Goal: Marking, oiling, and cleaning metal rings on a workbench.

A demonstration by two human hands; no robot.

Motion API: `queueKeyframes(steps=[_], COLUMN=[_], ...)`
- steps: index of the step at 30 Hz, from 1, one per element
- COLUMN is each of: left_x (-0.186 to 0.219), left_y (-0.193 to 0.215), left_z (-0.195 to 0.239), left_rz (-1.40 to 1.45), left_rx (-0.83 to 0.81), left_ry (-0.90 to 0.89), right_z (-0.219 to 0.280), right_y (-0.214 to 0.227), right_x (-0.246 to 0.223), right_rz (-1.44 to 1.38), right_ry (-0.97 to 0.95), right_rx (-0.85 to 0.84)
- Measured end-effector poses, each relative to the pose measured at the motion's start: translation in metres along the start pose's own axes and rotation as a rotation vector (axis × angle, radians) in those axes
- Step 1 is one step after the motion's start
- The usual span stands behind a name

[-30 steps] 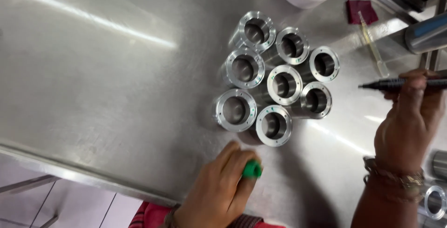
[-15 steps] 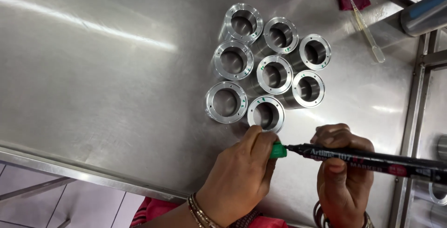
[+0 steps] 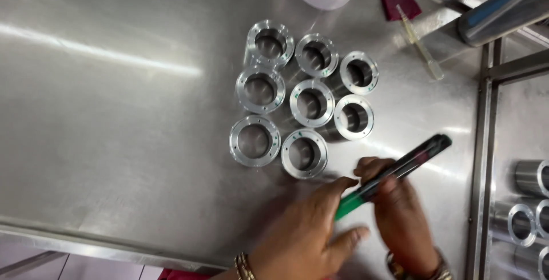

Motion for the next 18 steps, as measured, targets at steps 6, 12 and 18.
queueKeyframes(steps=[6, 12, 18], left_x=[-0.038, -0.075, -0.087], left_y=[0.017, 0.066, 0.075], left_z=[0.016, 0.026, 0.029], left_rz=[0.226, 0.223, 0.083], left_rx=[-0.083, 0.271, 0.432], left_ry=[0.279, 0.305, 0.112], right_z=[-0.059, -0.124, -0.193], right_y=[0.18, 0.198, 0.177], right_x=[-0.026, -0.047, -0.049], right_rz=[0.766, 1.763, 1.752], right_ry=[-0.208, -0.319, 0.187], right_rx=[0.419, 0.357, 0.369])
Point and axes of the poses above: each hand's wrist, its own z-axis away from the middle knuckle, its own y-axis out of the back of the hand, x = y × z, the point moved 9 cm from there along -z, towards the middle knuckle, and after that the axes turned 2 degrees about -x, right-handed, at the moved point
